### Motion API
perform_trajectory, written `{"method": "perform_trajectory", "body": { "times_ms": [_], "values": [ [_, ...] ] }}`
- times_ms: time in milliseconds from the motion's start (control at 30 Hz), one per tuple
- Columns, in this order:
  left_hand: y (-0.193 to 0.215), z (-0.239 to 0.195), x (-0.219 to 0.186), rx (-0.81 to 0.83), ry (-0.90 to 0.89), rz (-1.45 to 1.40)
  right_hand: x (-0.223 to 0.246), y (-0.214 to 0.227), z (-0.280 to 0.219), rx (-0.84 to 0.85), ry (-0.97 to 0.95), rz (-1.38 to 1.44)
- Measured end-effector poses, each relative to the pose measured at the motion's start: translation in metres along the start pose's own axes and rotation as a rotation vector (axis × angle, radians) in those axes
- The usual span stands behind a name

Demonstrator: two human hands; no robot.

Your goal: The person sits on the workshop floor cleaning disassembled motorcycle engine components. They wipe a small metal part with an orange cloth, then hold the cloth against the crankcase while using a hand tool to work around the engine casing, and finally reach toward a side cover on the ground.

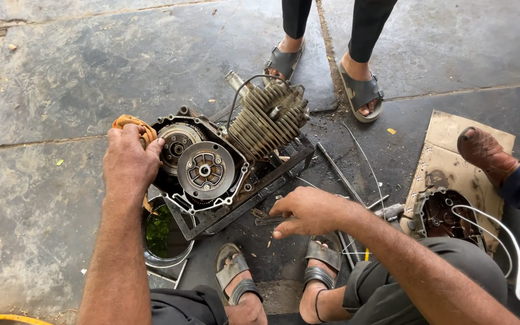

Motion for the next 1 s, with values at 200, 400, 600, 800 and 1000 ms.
{"method": "perform_trajectory", "body": {
  "times_ms": [200,400,600,800,1000],
  "values": [
    [-0.002,0.001,0.001,-0.009,-0.013,0.013,0.011,-0.005,-0.006,0.047,-0.069,-0.142],
    [-0.001,0.001,0.001,-0.011,-0.023,0.027,0.012,-0.005,-0.007,0.050,-0.148,-0.246],
    [-0.003,0.002,0.002,-0.011,-0.022,0.021,0.013,-0.010,-0.006,0.091,-0.226,-0.354],
    [-0.002,0.001,0.002,-0.010,-0.020,0.004,0.013,-0.019,-0.001,0.065,-0.169,-0.398],
    [-0.004,0.002,0.004,-0.033,-0.060,0.006,0.012,-0.020,-0.001,0.070,-0.188,-0.404]
  ]
}}
Point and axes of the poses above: each hand's wrist, its own z-axis towards the middle knuckle, its own y-axis out of the back of the hand, x = y × z, the point moved 6 cm from there along z, towards the middle knuckle, and after that the axes turned 10 degrees about -y, right-handed, at the moved point
